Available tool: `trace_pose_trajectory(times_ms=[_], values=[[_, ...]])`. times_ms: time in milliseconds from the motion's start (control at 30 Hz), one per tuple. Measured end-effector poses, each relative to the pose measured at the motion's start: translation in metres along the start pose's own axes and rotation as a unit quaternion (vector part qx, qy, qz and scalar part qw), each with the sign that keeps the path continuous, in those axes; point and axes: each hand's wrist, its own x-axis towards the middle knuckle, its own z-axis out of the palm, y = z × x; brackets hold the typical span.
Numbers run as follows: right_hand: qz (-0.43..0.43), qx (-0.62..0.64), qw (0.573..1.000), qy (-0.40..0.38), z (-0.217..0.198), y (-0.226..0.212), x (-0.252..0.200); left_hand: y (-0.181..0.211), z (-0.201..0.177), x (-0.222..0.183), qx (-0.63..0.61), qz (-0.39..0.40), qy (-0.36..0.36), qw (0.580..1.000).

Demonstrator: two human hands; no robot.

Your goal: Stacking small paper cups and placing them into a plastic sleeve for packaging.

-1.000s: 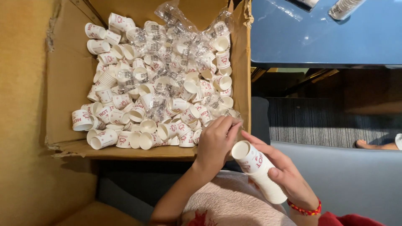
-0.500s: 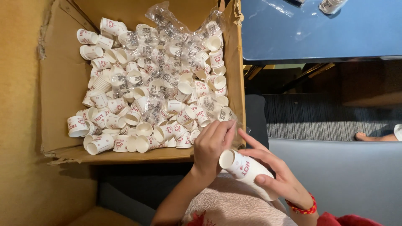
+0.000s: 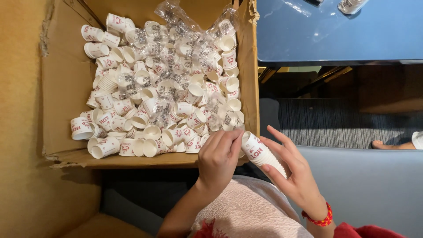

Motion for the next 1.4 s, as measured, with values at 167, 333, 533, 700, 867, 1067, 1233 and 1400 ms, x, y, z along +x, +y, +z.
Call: trace_pose_trajectory(times_ms=[167, 333, 533, 700, 867, 1067, 1233, 1400], values=[[-0.011, -0.149, 0.988, 0.033, 0.006, -0.015, 0.008, 0.005, -0.005, 0.003, 0.008, 0.044, -0.024, 0.999], [-0.035, -0.221, 0.974, 0.023, 0.006, -0.018, 0.012, 0.004, -0.007, 0.006, -0.008, 0.082, -0.048, 0.995], [-0.017, -0.158, 0.987, 0.027, 0.008, -0.015, 0.016, -0.003, -0.008, 0.005, 0.03, 0.136, -0.097, 0.986], [0.116, 0.015, 0.993, 0.017, 0.011, -0.014, 0.02, -0.012, -0.001, -0.007, -0.009, 0.12, -0.059, 0.991], [0.0, -0.01, 1.0, -0.001, 0.026, -0.02, 0.02, -0.011, -0.016, 0.0, 0.006, 0.065, -0.019, 0.998], [0.0, -0.023, 0.999, 0.03, 0.04, -0.011, 0.021, -0.017, -0.019, -0.004, -0.052, 0.073, -0.043, 0.995], [0.048, 0.166, 0.982, -0.071, 0.028, -0.013, 0.024, -0.029, -0.024, -0.003, -0.115, -0.071, -0.003, 0.991], [0.117, 0.297, 0.925, -0.206, 0.019, -0.016, 0.024, -0.038, -0.027, -0.005, -0.158, -0.131, -0.006, 0.979]])
